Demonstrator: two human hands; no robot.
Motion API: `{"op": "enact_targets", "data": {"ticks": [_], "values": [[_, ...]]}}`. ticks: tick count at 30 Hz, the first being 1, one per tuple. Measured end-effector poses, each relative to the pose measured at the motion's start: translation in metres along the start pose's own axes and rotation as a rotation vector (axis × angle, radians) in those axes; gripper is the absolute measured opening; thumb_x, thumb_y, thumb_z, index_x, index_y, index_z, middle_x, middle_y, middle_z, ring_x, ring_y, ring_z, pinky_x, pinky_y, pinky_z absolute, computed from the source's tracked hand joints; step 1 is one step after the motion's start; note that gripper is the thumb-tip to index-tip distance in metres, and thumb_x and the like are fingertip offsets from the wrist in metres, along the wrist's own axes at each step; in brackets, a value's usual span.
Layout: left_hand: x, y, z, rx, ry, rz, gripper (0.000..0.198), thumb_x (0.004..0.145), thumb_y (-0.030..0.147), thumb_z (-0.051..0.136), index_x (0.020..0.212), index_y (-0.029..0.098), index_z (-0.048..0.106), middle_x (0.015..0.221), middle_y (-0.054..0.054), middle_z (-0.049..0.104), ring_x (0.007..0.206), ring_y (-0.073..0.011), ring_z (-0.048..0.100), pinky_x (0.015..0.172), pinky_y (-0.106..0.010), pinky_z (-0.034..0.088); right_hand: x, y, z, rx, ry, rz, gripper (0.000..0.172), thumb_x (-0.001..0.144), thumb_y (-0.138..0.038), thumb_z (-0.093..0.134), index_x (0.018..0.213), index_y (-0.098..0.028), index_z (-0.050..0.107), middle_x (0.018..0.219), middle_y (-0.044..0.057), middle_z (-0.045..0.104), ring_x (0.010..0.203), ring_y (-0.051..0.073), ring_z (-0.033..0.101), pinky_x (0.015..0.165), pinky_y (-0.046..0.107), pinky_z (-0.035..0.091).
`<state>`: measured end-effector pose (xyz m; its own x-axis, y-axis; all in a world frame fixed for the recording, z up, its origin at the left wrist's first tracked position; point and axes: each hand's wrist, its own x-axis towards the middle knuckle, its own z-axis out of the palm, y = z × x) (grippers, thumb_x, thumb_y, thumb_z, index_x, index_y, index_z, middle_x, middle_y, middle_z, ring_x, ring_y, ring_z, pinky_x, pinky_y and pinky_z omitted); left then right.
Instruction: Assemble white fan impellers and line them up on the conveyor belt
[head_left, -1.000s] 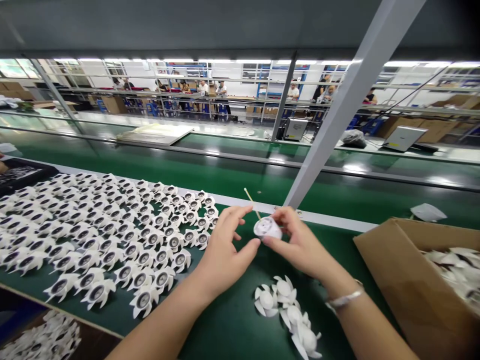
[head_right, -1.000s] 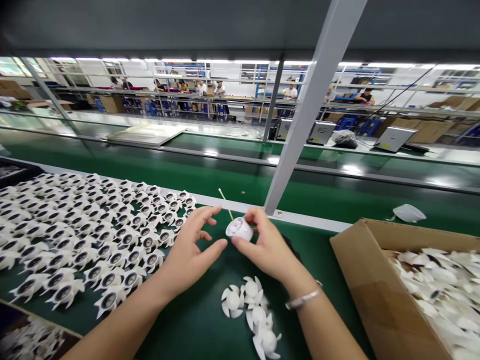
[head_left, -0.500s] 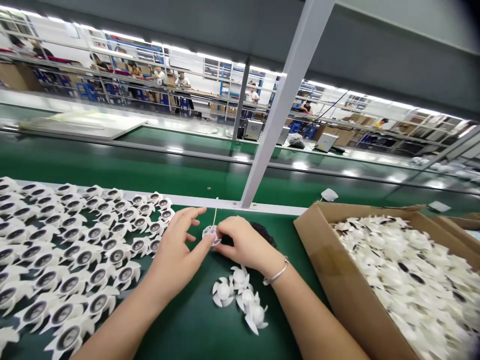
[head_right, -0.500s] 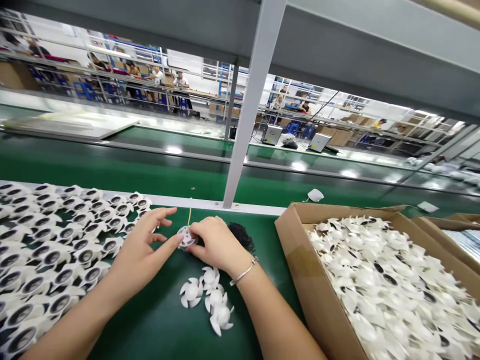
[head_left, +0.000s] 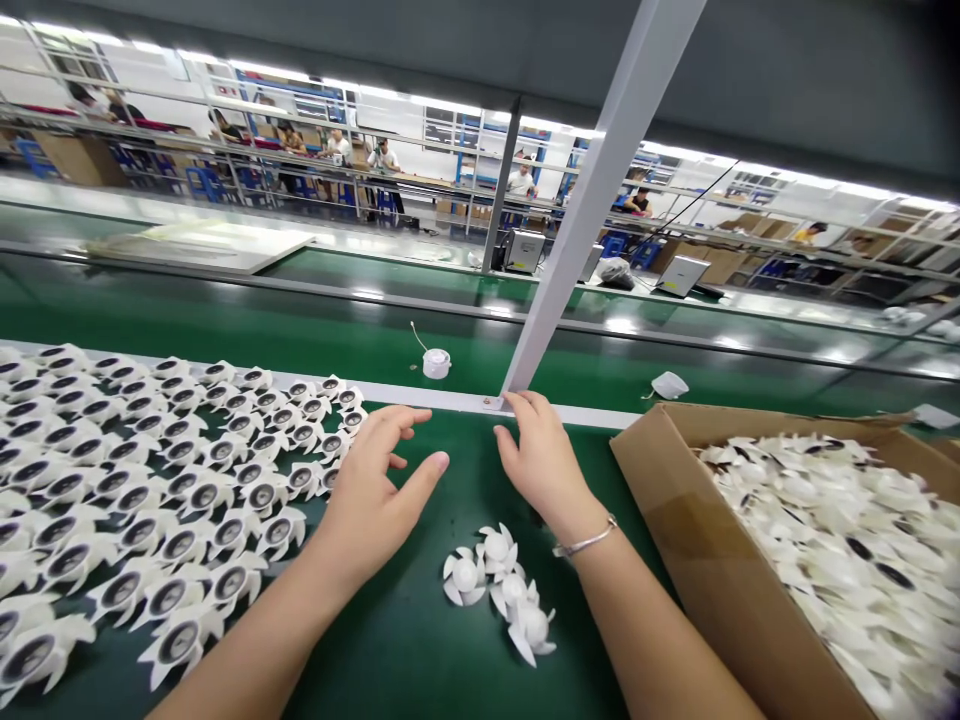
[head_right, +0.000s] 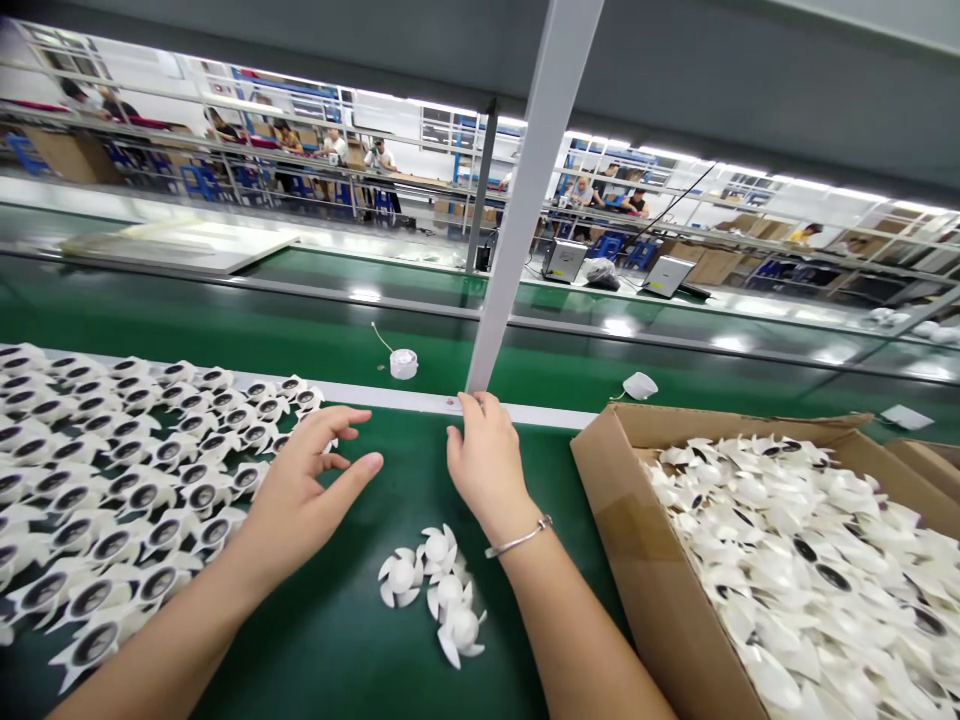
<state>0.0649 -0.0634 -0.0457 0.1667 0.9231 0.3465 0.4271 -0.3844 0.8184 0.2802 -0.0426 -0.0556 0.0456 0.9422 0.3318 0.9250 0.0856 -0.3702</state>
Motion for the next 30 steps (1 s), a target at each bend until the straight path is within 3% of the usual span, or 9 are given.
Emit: {"op": "enact_targets", "data": {"ticks": [3,6,9,15,20,23,28,30], "values": [[-0.002,0.007,-0.004,0.012,-0.302,0.044,0.032,0.086,0.044,0.067,0.115,0.032,0.06,0.117,0.0,0.059,0.104,-0.0181,0.056,0.079,-0.03,0.049,0.005,0.005,-0.015,0.023,-0.139,0.059,0.035,0.092,-0.019,0.047,0.122,-0.011,0.064,0.117,0.014,0.065,0.11,0.025,0.058,0.098,0.038,0.045],[-0.005,0.013,-0.004,0.03,-0.696,0.126,0.056,0.066,0.049,0.084,0.115,0.032,0.062,0.114,0.002,0.06,0.103,-0.0193,0.058,0.083,-0.03,0.049,0.007,0.011,-0.03,0.043,-0.335,0.065,0.023,0.088,-0.018,0.049,0.089,-0.016,0.072,0.086,0.006,0.071,0.08,0.019,0.063,0.075,0.029,0.049],[-0.008,0.013,0.001,0.13,-0.842,0.138,0.059,0.062,0.041,0.088,0.115,0.031,0.065,0.112,0.003,0.062,0.099,-0.02,0.06,0.084,-0.031,0.048,0.005,0.014,-0.042,0.061,-0.555,0.038,0.019,0.08,-0.015,0.054,0.07,-0.018,0.07,0.068,0.001,0.069,0.06,0.013,0.059,0.055,0.023,0.043],[-0.007,0.005,0.003,0.203,-0.811,0.095,0.035,0.08,0.027,0.068,0.114,0.03,0.066,0.112,0.002,0.065,0.102,-0.0207,0.062,0.086,-0.032,0.048,-0.003,0.001,-0.048,0.019,-0.76,-0.026,0.019,0.073,-0.012,0.055,0.061,-0.019,0.068,0.058,-0.001,0.065,0.048,0.01,0.052,0.045,0.022,0.037],[-0.007,0.001,0.003,0.236,-0.692,0.11,0.039,0.08,0.023,0.062,0.119,0.031,0.064,0.114,0.0,0.066,0.107,-0.0224,0.061,0.092,-0.035,0.048,-0.011,-0.016,-0.042,-0.137,-0.663,-0.103,0.023,0.073,-0.006,0.055,0.061,-0.019,0.07,0.066,0.005,0.069,0.062,0.016,0.06,0.059,0.026,0.041],[-0.005,-0.004,0.008,0.262,-0.614,0.123,0.034,0.08,0.018,0.058,0.112,0.028,0.064,0.106,-0.001,0.063,0.096,-0.0199,0.062,0.083,-0.033,0.05,-0.015,-0.026,-0.038,-0.261,-0.608,-0.095,0.023,0.073,-0.003,0.055,0.067,-0.016,0.072,0.072,0.011,0.07,0.073,0.022,0.065,0.063,0.03,0.043],[-0.002,-0.014,0.018,0.5,-0.43,0.354,0.027,0.09,0.01,0.041,0.096,0.022,0.064,0.103,-0.006,0.06,0.094,-0.0219,0.058,0.08,-0.036,0.049,-0.015,-0.032,-0.032,-0.354,-0.595,-0.087,0.014,0.075,-0.008,0.062,0.079,-0.015,0.073,0.08,0.014,0.071,0.082,0.026,0.069,0.067,0.031,0.048],[-0.003,-0.017,0.021,0.612,-0.415,0.444,0.03,0.092,0.011,0.037,0.09,0.021,0.065,0.102,-0.007,0.061,0.094,-0.0241,0.058,0.077,-0.038,0.049,-0.013,-0.032,-0.031,-0.356,-0.594,-0.09,0.013,0.076,-0.01,0.063,0.081,-0.014,0.073,0.081,0.014,0.071,0.083,0.026,0.069,0.069,0.031,0.049]]}}
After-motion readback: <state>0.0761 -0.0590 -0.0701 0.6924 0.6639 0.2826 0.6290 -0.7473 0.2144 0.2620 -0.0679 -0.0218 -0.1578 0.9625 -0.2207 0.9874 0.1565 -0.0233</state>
